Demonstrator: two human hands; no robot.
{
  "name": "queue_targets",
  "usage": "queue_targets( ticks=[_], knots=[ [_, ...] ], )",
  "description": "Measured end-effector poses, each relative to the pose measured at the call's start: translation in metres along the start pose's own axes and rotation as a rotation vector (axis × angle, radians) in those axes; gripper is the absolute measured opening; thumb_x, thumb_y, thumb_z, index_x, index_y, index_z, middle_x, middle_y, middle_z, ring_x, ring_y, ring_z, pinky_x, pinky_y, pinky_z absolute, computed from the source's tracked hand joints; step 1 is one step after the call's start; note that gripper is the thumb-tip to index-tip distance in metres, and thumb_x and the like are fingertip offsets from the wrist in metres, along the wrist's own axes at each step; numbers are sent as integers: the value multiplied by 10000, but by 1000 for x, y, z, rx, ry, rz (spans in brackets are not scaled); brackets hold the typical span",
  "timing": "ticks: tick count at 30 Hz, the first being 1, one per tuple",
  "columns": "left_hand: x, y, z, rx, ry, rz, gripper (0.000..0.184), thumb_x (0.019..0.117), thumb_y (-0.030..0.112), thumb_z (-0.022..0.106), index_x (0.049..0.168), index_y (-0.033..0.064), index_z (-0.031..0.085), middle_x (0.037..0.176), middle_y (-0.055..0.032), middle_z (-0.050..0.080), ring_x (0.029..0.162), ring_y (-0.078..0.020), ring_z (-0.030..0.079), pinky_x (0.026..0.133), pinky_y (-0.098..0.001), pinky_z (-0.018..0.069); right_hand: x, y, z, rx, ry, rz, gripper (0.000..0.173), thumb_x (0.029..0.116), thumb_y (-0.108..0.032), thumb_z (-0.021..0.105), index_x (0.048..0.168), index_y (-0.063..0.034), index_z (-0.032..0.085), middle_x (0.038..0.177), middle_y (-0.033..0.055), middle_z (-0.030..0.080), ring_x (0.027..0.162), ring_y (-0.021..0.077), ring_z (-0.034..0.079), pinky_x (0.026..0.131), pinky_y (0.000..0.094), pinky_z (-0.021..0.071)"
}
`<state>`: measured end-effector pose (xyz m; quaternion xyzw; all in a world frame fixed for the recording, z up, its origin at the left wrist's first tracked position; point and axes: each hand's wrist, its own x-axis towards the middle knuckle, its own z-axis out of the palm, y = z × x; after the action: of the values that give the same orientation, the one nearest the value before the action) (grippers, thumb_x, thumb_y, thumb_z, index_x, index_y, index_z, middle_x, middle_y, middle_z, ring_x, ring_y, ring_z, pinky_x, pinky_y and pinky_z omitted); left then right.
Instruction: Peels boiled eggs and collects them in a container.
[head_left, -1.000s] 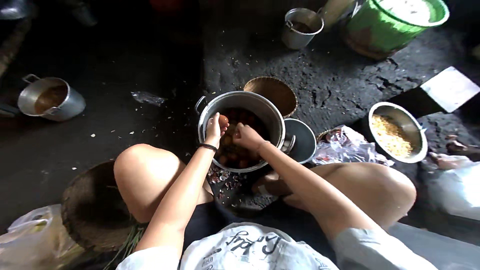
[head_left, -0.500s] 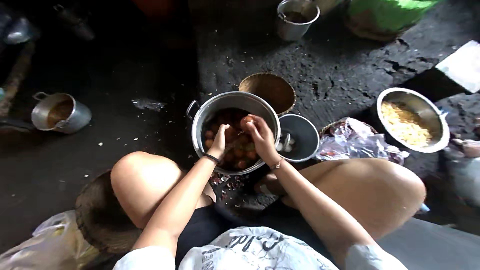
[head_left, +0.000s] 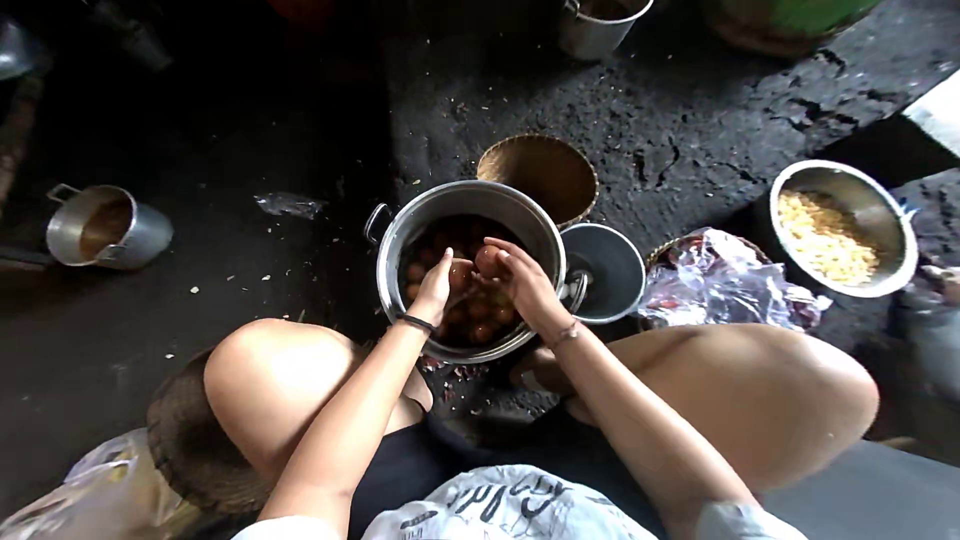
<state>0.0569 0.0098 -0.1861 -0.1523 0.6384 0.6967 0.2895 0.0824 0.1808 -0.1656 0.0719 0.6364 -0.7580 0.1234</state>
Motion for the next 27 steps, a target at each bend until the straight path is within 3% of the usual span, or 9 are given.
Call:
queue_targets(
  ticks=[2,6,9,12,15,18,20,22,27],
  knots=[
    [2,-4,-4,244,-60,91,614,1079,577,307,1244,86,636,1029,-104,677,880,-201,641,785,-406,545,-3,-9,-8,211,-14,96,445,1105,-285,364,1479,-80,488,1308,104,622,1044,181,662,912,347,564],
    [17,-22,0,715,-57,103,408,1031,314,614,1273,-12,572,1041,-215,673,909,-314,686,851,-491,568,-9,-17,-13,-13,-100,-21,542,1034,-172,588,1541,-190,395,1299,76,642,877,134,668,799,288,577],
    [19,-32,-2,1007,-102,197,389,1004,280,661,1240,-25,615,1165,-251,652,1116,-385,642,994,-541,505,-14,-11,-9,-131,-101,-40,471,1096,-287,462,1550,-271,336,1112,77,673,662,132,629,575,261,552],
    [19,-27,-4,1118,-111,206,348,1029,301,610,1215,12,668,1202,-236,657,1167,-392,626,1012,-581,486,-21,-21,-13,-165,-165,11,511,1036,-249,600,1498,-221,383,1024,75,636,638,127,588,567,273,535],
    [-5,-14,1,794,-55,315,423,1110,294,382,1201,-5,666,1143,-197,681,1062,-327,654,938,-534,509,-32,-33,-13,-295,-186,25,461,1028,-235,628,1442,-168,439,840,66,620,545,111,550,501,251,499],
    [-34,10,12,339,-168,217,742,1054,652,144,1318,136,606,924,-29,689,755,-98,631,699,-298,534,-35,-28,-15,-373,-154,-4,403,1044,-296,595,1392,-136,468,725,60,604,496,118,539,463,257,480],
    [-43,16,14,271,-232,241,783,1020,711,153,1364,168,599,1071,-31,702,867,-98,665,763,-307,569,-34,-21,-13,-375,-130,-19,389,1044,-306,596,1374,-133,486,769,51,640,506,104,551,460,243,481],
    [-56,19,13,320,-241,252,703,1048,660,221,1475,189,522,1370,-44,621,1170,-147,625,994,-409,519,-37,-19,-6,-421,-127,-47,393,1041,-288,607,1375,-118,491,817,54,668,532,102,572,471,246,492],
    [-49,18,19,277,-214,222,608,1063,610,302,1443,212,563,1324,-9,640,1128,-105,625,960,-367,527,-33,-22,-3,-558,-119,-106,359,1030,-316,630,1305,-99,548,784,66,665,532,127,607,497,283,543]
  ],
)
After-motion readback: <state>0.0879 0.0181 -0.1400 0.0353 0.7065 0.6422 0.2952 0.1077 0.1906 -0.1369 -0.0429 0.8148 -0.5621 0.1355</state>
